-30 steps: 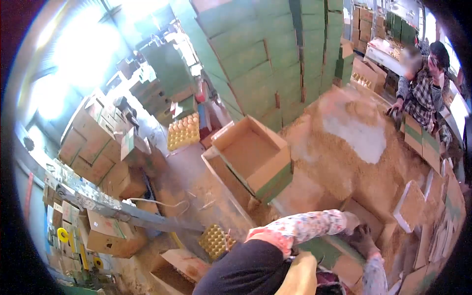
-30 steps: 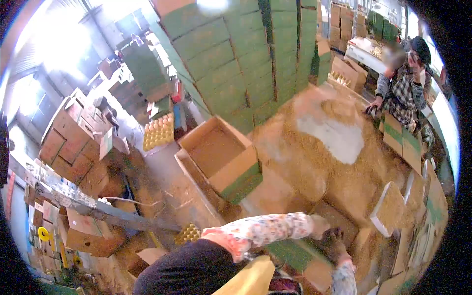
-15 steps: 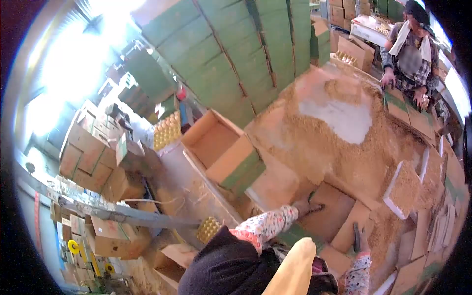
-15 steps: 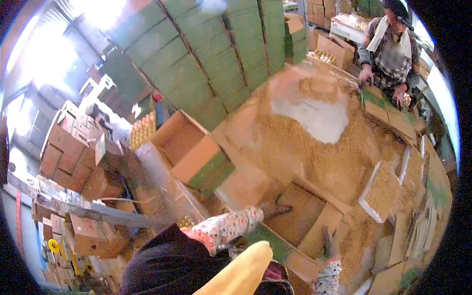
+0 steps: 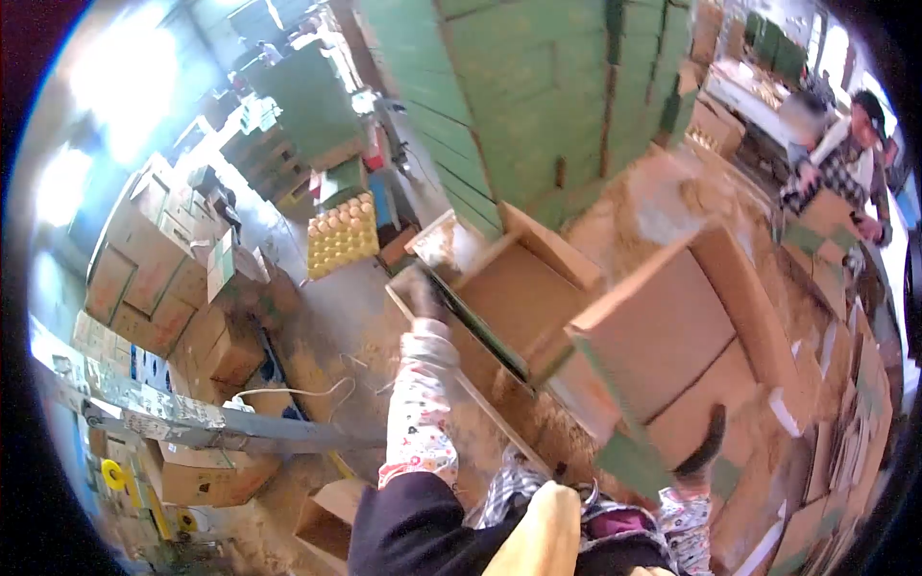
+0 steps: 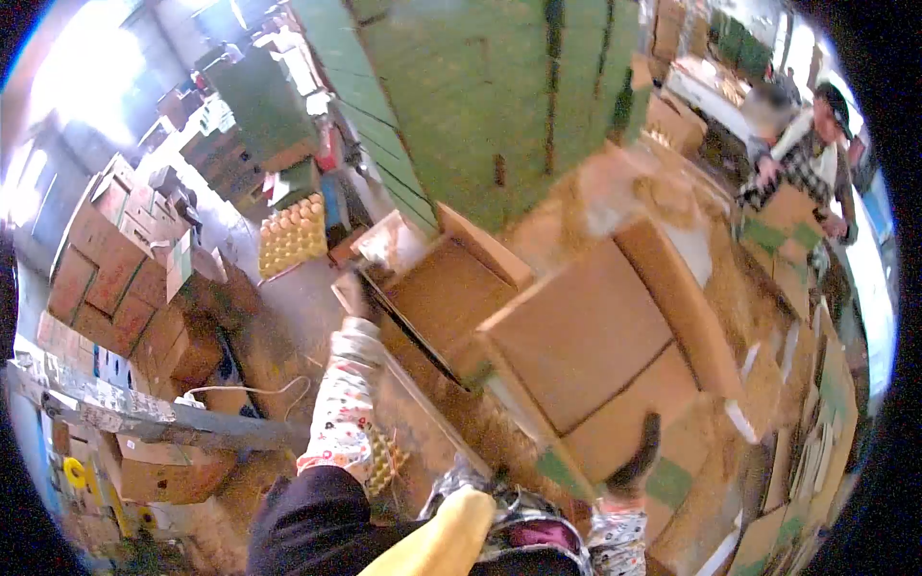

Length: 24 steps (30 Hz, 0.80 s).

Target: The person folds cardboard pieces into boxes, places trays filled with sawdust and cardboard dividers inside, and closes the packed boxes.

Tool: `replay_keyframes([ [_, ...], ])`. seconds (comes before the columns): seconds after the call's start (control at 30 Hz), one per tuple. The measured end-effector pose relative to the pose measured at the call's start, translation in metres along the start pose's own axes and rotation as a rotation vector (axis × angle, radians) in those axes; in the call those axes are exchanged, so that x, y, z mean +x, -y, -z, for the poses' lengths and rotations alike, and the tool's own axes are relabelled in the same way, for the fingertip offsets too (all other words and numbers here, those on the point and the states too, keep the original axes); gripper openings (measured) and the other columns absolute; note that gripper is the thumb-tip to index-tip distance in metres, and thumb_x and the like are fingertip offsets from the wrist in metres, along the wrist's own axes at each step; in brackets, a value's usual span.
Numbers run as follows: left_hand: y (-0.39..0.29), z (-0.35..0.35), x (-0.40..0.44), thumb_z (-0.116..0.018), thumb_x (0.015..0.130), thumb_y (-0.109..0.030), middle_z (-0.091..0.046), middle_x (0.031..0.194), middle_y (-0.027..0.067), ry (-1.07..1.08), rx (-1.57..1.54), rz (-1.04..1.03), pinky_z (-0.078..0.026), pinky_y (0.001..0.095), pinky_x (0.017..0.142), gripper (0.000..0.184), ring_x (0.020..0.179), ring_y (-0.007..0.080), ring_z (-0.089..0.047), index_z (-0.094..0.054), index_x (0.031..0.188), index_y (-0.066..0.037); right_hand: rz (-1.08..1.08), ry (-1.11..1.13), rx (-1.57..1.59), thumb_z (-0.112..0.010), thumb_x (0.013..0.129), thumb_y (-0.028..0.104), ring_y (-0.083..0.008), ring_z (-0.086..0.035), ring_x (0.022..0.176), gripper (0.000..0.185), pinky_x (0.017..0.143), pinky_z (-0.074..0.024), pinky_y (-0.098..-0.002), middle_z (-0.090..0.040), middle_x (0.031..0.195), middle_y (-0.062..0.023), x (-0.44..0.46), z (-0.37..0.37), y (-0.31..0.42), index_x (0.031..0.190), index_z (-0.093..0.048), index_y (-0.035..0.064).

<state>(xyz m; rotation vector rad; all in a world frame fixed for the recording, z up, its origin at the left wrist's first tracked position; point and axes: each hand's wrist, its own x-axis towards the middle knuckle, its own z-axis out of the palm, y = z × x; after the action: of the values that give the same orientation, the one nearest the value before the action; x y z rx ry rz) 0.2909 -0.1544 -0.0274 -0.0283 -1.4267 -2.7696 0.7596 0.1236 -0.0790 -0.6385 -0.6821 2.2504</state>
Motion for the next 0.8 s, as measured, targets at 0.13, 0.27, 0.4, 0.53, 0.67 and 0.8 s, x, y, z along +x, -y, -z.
replay_keyframes([
  [0.13, 0.03, -0.004, 0.001, -0.038, 0.09, -0.049, -0.06, 0.074, 0.0043, -0.096, -0.048, 0.056, -0.044, 0.029, 0.058, 0.054, 0.062, 0.0141, -0.054, -0.061, 0.088, 0.0, 0.223, 0.234, -0.652, -0.047, 0.089, 0.028, -0.0237, -0.035, 0.122, 0.055, 0.105, -0.0209, -0.0377, -0.034, 0.136, -0.0134, 0.059, -0.165, -0.093, 0.133, -0.029, 0.0008],
  [0.27, 0.053, 0.028, 0.015, -0.042, 0.089, -0.04, -0.054, 0.108, 0.0129, -0.138, -0.015, 0.13, -0.038, 0.033, 0.089, 0.049, 0.099, 0.0215, -0.05, -0.049, 0.116, 0.001, 0.063, 0.038, -0.75, -0.062, 0.077, 0.043, -0.0255, -0.053, 0.098, 0.064, 0.083, -0.044, -0.0367, -0.054, 0.112, -0.0124, 0.113, -0.251, -0.164, 0.124, -0.043, 0.0037],
  [0.4, 0.097, 0.084, -0.034, -0.049, 0.086, -0.03, -0.053, 0.11, 0.022, -0.347, 0.97, -0.255, -0.036, 0.0406, 0.092, 0.041, 0.104, 0.0345, -0.049, -0.049, 0.114, 0.001, -0.454, 0.461, -0.195, -0.062, 0.08, 0.036, -0.0201, -0.053, 0.099, 0.053, 0.083, -0.0445, -0.0369, -0.055, 0.11, -0.0103, 0.09, -0.227, -0.104, 0.122, -0.046, 0.0087],
  [0.53, 0.123, 0.08, -0.182, -0.057, 0.083, -0.028, -0.06, 0.095, 0.0194, -0.063, 1.0, 0.205, -0.046, 0.0351, 0.077, 0.038, 0.084, 0.0256, -0.058, -0.054, 0.103, 0.004, -0.287, -0.083, -0.828, -0.052, 0.087, 0.029, -0.0268, -0.048, 0.11, 0.047, 0.087, -0.0428, -0.0402, -0.045, 0.126, -0.0131, 0.038, -0.088, -0.054, 0.123, -0.041, 0.0006],
  [0.67, 0.212, 0.076, -0.303, -0.06, 0.083, -0.029, -0.059, 0.1, 0.0163, 0.526, 0.899, 0.828, -0.044, 0.0288, 0.08, 0.043, 0.091, 0.0173, -0.056, -0.051, 0.106, 0.005, -0.212, -0.374, -1.863, -0.063, 0.072, 0.042, -0.034, -0.036, 0.12, 0.069, 0.099, -0.0305, -0.0396, -0.037, 0.13, -0.0204, -0.068, 0.068, 0.012, 0.125, -0.04, 0.004],
  [0.8, 0.22, -0.038, -0.388, -0.062, 0.083, -0.023, -0.06, 0.083, 0.0082, 0.891, 1.539, 0.712, -0.047, 0.0276, 0.066, 0.032, 0.073, 0.0148, -0.058, -0.055, 0.102, 0.002, -0.049, -0.164, -2.213, -0.072, 0.059, 0.047, -0.0353, -0.031, 0.122, 0.087, 0.102, -0.0212, -0.0505, -0.036, 0.129, -0.0198, -0.137, 0.139, 0.067, 0.126, -0.036, 0.0034],
])
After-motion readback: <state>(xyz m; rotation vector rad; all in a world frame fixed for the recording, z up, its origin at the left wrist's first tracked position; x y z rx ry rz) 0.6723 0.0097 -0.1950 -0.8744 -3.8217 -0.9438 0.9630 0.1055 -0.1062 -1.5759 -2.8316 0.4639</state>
